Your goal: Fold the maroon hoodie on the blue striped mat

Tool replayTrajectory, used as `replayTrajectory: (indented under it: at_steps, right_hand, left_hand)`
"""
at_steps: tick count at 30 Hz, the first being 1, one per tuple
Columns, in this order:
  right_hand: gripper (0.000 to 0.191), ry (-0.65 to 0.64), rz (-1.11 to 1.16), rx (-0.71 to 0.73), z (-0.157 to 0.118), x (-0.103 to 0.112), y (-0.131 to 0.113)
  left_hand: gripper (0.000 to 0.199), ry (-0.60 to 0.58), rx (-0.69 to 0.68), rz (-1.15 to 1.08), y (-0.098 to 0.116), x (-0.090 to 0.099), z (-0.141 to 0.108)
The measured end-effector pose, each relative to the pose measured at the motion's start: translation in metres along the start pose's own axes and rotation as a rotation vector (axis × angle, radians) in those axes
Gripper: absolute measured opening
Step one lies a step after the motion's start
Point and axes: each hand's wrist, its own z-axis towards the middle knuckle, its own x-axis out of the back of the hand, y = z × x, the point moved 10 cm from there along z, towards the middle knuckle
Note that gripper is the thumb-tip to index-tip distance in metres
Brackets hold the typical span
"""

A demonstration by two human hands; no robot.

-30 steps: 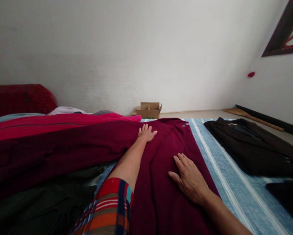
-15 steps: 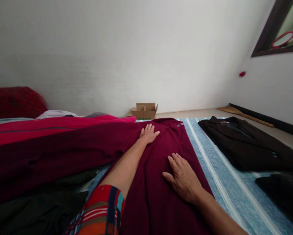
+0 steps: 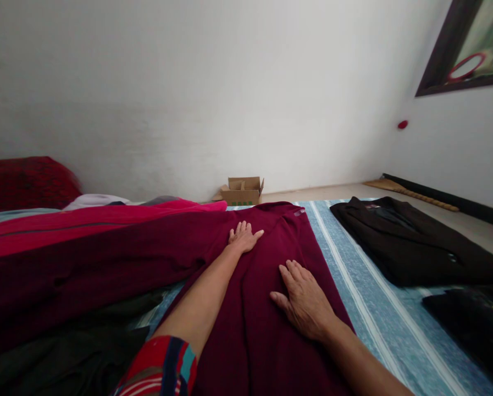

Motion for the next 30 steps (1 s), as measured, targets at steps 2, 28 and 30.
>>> replayTrajectory:
  at_steps: [2,28,30]
  right_hand:
    - [0.070,0.001,0.005,-0.002,0.000,0.000,0.000]
    - [0.070,0.036,-0.002,0.056,-0.001,-0.003,-0.002]
    - [0.070,0.038,0.000,0.060,-0.001,-0.004,-0.002]
  left_hand:
    - [0.082,-0.005,0.017,0.002,-0.004,0.000,-0.002]
    - [0.076,-0.049,0.052,0.054,-0.016,0.011,-0.104]
    - [0.072,-0.066,0.050,0.053,-0.017,0.007,-0.117]
